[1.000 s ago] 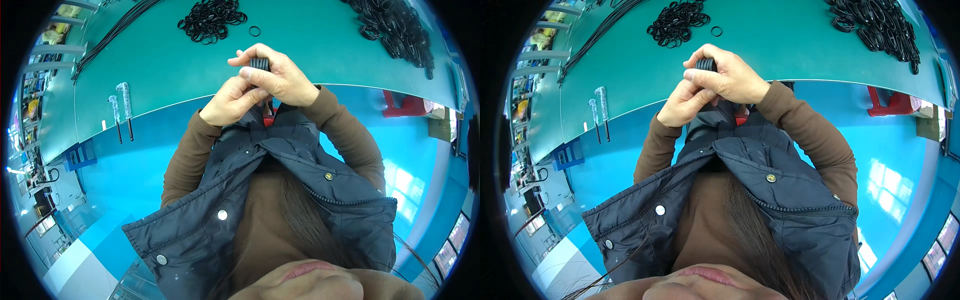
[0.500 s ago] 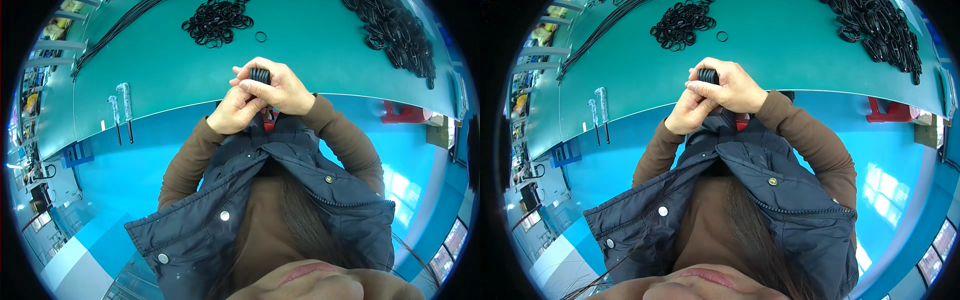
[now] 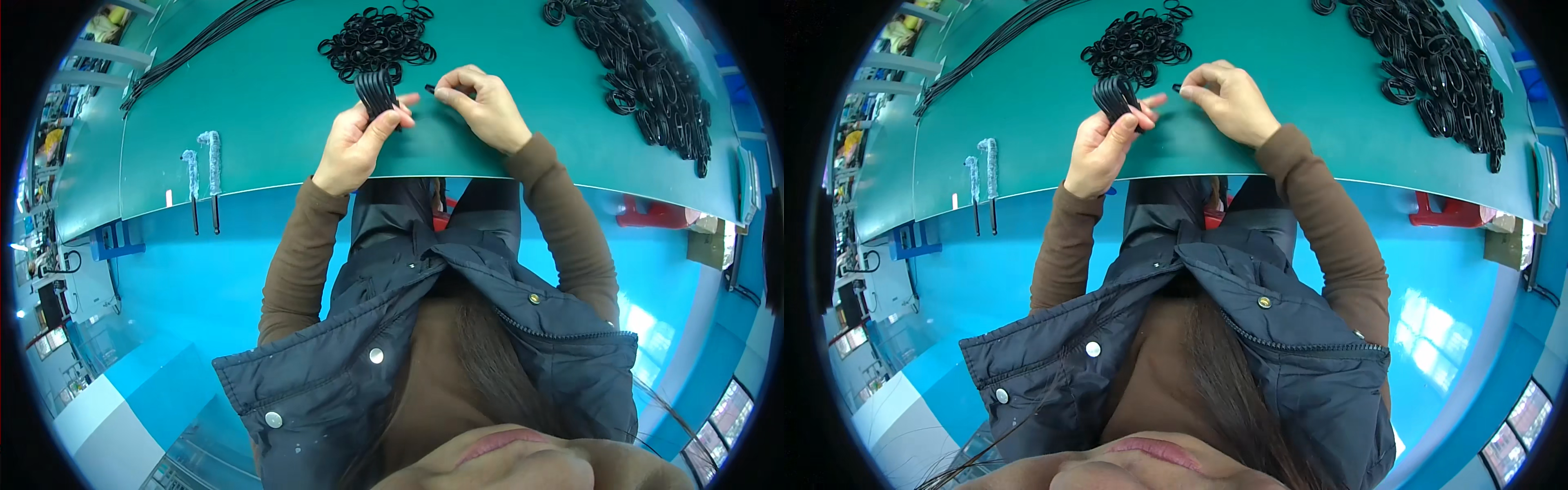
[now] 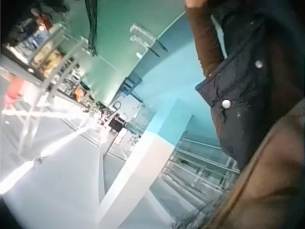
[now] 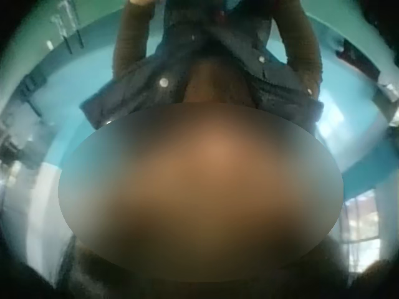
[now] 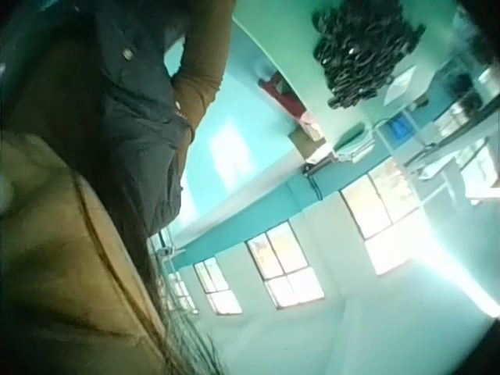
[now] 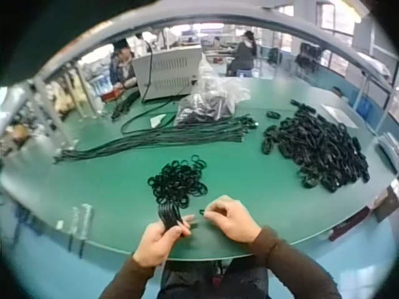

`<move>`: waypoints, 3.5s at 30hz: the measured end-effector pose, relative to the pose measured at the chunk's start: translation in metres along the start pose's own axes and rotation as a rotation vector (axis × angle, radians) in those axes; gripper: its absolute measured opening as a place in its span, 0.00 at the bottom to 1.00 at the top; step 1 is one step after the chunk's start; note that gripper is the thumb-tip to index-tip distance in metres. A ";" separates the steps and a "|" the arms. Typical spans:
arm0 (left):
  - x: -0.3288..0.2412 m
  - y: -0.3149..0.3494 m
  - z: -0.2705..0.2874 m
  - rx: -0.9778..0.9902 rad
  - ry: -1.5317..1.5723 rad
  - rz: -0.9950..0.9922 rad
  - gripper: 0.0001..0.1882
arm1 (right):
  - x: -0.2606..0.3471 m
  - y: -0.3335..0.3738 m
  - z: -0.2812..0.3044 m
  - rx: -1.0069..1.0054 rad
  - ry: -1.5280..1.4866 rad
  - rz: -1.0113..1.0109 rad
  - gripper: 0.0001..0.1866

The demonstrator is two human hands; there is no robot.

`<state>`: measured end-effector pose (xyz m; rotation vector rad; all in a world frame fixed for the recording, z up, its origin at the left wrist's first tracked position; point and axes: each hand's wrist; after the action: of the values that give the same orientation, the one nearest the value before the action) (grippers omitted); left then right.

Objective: Organizing and bundling black electrical cables with small rubber rings.

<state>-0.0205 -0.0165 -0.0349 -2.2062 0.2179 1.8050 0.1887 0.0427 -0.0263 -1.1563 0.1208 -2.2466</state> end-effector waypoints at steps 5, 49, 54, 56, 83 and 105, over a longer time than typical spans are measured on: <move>-0.001 -0.007 -0.015 -0.029 0.186 0.045 0.11 | 0.011 0.017 -0.001 0.016 -0.633 -0.161 0.06; -0.026 0.008 -0.027 0.288 0.309 0.298 0.09 | 0.001 0.020 0.052 0.358 -0.999 -0.438 0.20; -0.011 0.009 -0.025 0.278 0.294 0.342 0.08 | 0.004 0.027 0.037 0.089 -0.767 -0.277 0.14; -0.013 0.007 -0.032 0.289 0.204 0.394 0.08 | 0.026 0.017 0.028 0.182 -0.585 -0.045 0.13; -0.011 0.023 -0.050 0.003 0.440 0.414 0.10 | 0.022 0.022 0.012 0.156 -0.255 -0.039 0.15; 0.012 -0.002 -0.108 -0.207 -0.475 -0.085 0.22 | -0.005 0.059 0.068 -0.262 -0.791 -0.333 0.17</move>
<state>0.0833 -0.0475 -0.0266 -1.7971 -0.1672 2.3177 0.2709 0.0100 -0.0084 -2.2562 -0.1093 -1.8927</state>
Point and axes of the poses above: each hand's wrist, its own y-axis away from the middle knuckle, its own z-axis out of the back of the hand, x = y × z, and after that the axes turned 8 degrees about z, right-handed
